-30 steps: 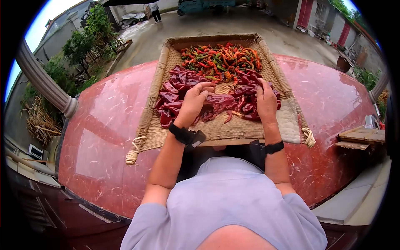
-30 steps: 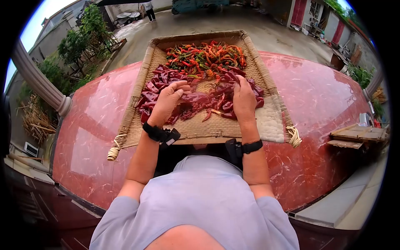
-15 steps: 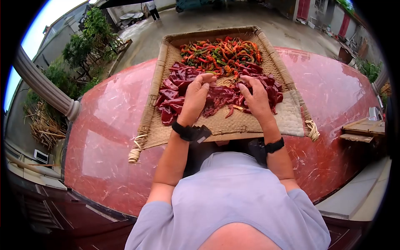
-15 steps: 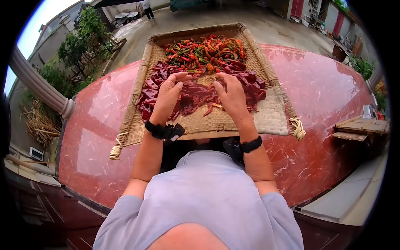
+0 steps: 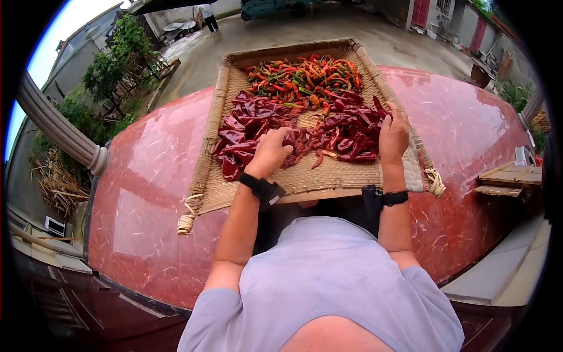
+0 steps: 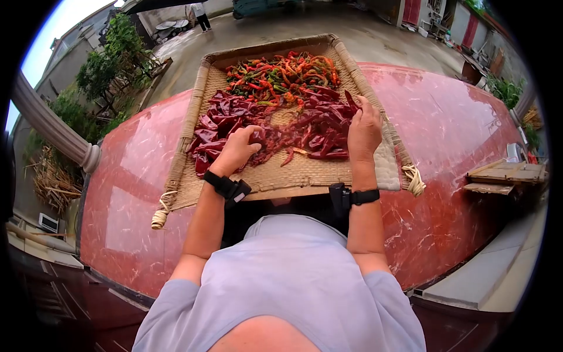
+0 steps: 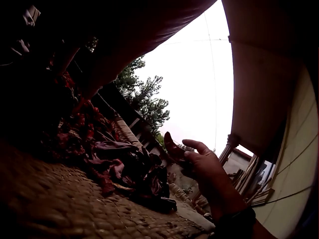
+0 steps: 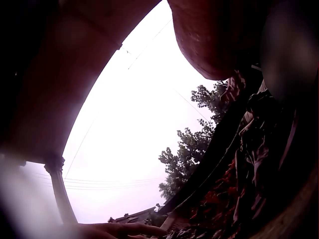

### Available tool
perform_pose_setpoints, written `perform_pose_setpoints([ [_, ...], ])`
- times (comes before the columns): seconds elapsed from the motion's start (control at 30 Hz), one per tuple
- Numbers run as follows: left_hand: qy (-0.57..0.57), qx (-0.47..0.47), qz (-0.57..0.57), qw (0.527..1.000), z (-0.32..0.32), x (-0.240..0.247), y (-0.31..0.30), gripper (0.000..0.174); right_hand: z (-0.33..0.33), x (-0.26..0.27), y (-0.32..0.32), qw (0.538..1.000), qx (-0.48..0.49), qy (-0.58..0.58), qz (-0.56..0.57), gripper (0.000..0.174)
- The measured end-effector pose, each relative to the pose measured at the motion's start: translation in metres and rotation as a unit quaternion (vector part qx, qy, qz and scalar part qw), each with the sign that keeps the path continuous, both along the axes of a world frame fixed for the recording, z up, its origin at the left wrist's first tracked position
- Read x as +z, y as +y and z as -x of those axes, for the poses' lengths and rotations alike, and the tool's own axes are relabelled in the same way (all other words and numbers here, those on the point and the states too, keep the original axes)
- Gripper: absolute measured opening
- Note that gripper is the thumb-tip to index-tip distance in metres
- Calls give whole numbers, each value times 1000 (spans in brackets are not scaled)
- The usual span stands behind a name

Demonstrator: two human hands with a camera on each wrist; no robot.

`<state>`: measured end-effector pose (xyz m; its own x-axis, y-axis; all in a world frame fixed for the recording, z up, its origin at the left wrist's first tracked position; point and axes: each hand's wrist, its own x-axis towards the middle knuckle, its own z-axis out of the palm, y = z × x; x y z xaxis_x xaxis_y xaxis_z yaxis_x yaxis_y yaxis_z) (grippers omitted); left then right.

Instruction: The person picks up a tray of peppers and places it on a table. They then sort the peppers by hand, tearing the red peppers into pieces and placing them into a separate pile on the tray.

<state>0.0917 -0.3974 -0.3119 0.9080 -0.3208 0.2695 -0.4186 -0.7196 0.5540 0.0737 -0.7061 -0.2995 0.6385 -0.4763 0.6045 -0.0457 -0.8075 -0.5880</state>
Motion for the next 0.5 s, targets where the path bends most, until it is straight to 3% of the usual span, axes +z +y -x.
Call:
perform_pose_setpoints([
  [0.1,62,-5,-102,993,-1,4,-2,53,-5,-26,-13,990,-32,129,45,35],
  [0.2,45,-6,-130,991,-12,1,0,48,-3,-29,-13,988,-61,116,84,36],
  [0.43,-44,46,75,995,-13,21,5,34,3,0,23,995,80,-38,42,28],
  [0.47,23,30,143,989,-7,29,5,34,6,6,33,989,133,-49,37,28],
  [0.5,89,14,209,974,2,41,3,34,10,13,45,972,226,-11,-56,30],
])
